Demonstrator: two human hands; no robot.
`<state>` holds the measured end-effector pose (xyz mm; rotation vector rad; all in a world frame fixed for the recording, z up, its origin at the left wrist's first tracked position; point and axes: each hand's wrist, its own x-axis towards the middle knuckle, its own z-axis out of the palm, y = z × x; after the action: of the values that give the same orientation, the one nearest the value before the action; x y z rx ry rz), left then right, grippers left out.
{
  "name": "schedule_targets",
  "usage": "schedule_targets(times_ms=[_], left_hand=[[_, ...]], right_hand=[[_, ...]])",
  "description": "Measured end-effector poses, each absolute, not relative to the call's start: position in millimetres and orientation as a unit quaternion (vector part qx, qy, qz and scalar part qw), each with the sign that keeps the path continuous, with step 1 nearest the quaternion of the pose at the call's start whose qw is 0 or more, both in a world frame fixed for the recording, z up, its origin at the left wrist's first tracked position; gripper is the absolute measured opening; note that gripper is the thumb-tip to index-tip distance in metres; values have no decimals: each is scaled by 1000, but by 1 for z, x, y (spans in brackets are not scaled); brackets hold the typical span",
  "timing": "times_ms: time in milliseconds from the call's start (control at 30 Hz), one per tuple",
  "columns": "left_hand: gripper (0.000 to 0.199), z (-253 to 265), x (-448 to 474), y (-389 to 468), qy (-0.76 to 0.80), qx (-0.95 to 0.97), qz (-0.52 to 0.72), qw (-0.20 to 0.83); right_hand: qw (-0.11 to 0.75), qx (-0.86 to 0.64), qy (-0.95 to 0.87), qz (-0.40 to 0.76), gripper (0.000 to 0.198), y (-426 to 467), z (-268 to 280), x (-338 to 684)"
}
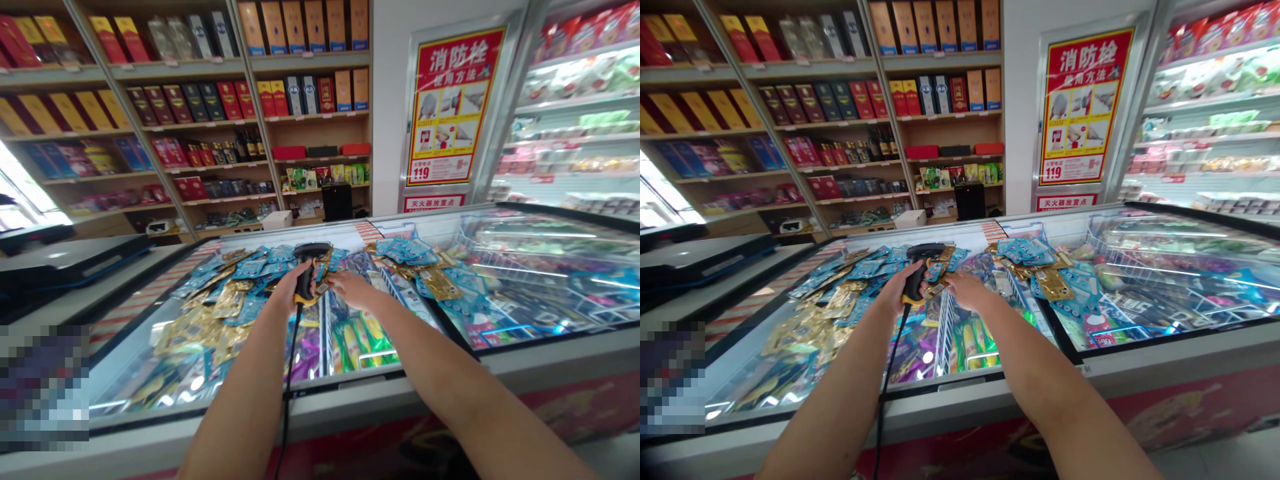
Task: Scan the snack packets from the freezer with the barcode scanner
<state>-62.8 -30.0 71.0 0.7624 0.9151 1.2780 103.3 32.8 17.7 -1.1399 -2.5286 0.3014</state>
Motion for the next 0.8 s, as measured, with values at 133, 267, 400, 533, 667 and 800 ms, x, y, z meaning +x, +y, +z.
schedule_targets(times_ms=[133,267,400,533,667,800], left_hand=[[18,70,-63,-29,410,342,565,630],[22,69,-64,-28,433,348,541,631],[25,70,-63,-30,457,360,515,630],[24,71,-61,-31,461,352,524,624],[24,70,-62,-29,460,345,524,628],[25,69,-62,-29,460,346,522,630]], right_hand=[[140,-454,-874,98,40,38,19,110],[129,-495,-854,91,39,39,27,120],[126,-540,-830,59,36,36,38,125],[134,-597,-791,3,35,36,42,128],[171,-594,-786,17,40,43,38,135],[153,-574,-801,78,57,49,35,140]])
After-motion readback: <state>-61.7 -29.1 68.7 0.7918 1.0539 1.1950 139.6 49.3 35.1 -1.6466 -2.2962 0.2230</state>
